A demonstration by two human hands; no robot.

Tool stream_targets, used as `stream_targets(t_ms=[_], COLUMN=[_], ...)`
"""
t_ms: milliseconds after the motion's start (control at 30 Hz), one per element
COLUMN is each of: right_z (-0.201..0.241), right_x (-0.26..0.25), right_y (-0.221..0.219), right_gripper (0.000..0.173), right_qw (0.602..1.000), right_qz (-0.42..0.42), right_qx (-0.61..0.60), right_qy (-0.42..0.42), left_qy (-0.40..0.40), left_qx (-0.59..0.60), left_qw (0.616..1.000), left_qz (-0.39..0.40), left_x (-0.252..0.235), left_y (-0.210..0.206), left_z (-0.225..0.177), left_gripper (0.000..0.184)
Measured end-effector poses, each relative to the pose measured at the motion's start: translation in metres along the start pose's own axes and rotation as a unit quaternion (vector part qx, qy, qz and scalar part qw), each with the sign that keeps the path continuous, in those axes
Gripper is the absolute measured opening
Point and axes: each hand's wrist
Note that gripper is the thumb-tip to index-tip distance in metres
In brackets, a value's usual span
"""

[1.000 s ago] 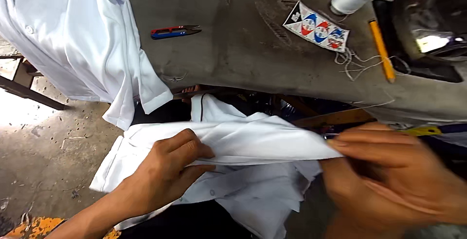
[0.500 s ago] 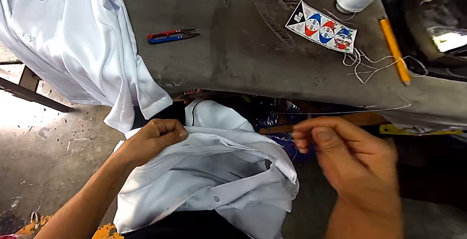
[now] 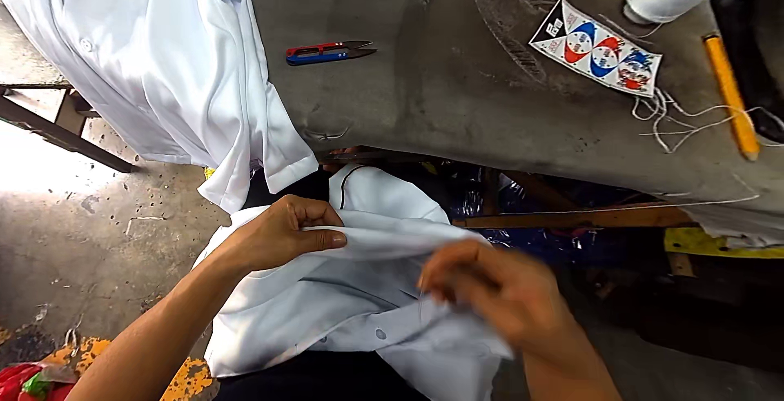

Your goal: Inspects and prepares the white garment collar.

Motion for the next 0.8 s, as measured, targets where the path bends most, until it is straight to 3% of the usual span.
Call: stream_targets(t_ms=[100,200,533,800], right_z=[-0.041,-0.043,-0.017,-0.020], right_x=[-0.021,-0.027,-0.024,-0.026], right_y=[0.047,0.051,0.020,0.018], right_gripper=[0.015,0.017,0.013,0.013], right_qw=[0.976,0.961,0.995,0.993], right_qz=[-0.101,-0.094,-0.067,-0.070], right_qx=[-0.184,-0.252,-0.074,-0.090], right_qy=[-0.057,-0.066,-0.011,0.006], left_qy=[0.033,0.043,0.051,0.037], left_qx=[0.000,0.009,-0.054,-0.085], left_qw=[0.999,0.999,0.997,0.996], left_qz=[0.005,0.001,0.009,-0.004], left_x=[-0.009,-0.012,-0.008,-0.013], left_y=[-0.002,-0.001,0.005,0.005], left_z=[0.008,0.007,-0.003,-0.007], left_gripper=[0.012,0.012,0.014,0.024])
Point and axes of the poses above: each hand's wrist, its own x-axis away from the middle knuckle, its own y-axis out of the back of the hand, z = x × y, and after that the axes turned 14 degrees about -x, right-handed
